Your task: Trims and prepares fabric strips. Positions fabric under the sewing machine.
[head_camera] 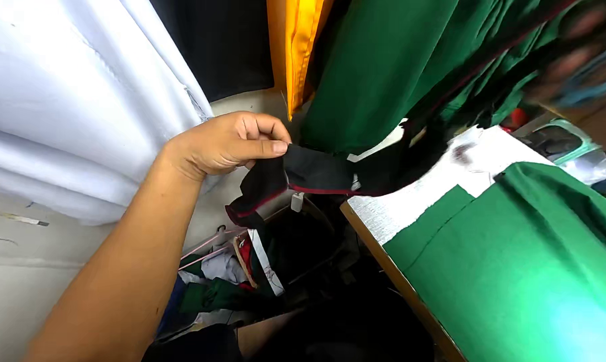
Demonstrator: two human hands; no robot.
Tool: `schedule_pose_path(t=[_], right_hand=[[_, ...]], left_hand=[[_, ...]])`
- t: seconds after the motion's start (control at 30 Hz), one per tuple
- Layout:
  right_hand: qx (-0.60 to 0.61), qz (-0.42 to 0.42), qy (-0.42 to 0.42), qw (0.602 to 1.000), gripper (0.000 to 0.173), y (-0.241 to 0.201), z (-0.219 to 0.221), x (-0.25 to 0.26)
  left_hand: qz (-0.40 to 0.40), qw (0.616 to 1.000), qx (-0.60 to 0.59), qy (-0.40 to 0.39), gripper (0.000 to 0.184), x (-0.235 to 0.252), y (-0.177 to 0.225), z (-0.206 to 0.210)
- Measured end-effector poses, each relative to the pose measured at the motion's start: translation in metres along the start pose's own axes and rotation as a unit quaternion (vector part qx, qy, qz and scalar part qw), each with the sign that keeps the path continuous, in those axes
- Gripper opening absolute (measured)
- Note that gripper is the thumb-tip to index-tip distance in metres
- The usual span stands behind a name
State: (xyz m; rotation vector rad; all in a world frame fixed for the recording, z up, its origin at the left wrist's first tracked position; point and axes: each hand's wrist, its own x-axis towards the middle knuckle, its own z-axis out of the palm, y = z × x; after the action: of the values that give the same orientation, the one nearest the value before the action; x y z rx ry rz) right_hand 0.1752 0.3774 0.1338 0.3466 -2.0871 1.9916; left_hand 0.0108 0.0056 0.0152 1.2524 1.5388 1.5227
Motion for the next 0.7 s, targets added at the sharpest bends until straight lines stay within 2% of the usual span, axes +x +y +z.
schedule_pose_path(t=[0.07,0.13,0.27,0.33,0.4,0.53,0.63,0.7], right_hand=[[-0.015,0.048,0.081,0.995,0.029,0.01,0.058,-0.012],[-0.047,0.11,0.091,0.989,0.027,0.021,0.091,-0.021],[-0.093,0.218,0.025,0.971,0.02,0.043,0.112,-0.029],[-0.179,0.299,-0.018,0.937,0.026,0.045,0.113,-0.031],[-0.239,0.341,-0.055,0.908,0.033,0.046,0.106,-0.036],[-0.278,0.287,-0.062,0.915,0.027,0.038,0.08,-0.054],[-0.287,0.244,-0.067,0.924,0.025,0.035,0.066,-0.072],[-0.3,0.223,-0.064,0.925,0.017,0.033,0.062,-0.087]], left_hand=[[0.002,0.999,0.004,0.033,0.012,0.002,0.011,0.006],[-0.004,0.998,-0.006,0.059,0.014,0.005,0.021,0.013],[-0.039,0.993,-0.058,0.099,0.014,0.012,0.036,0.03],[-0.045,0.988,-0.11,0.099,0.018,0.017,0.04,0.038],[-0.059,0.984,-0.134,0.106,0.021,0.023,0.042,0.046],[-0.111,0.978,-0.106,0.141,0.025,0.038,0.046,0.055],[-0.121,0.975,-0.103,0.154,0.029,0.047,0.045,0.063],[-0.127,0.973,-0.119,0.151,0.034,0.049,0.04,0.069]])
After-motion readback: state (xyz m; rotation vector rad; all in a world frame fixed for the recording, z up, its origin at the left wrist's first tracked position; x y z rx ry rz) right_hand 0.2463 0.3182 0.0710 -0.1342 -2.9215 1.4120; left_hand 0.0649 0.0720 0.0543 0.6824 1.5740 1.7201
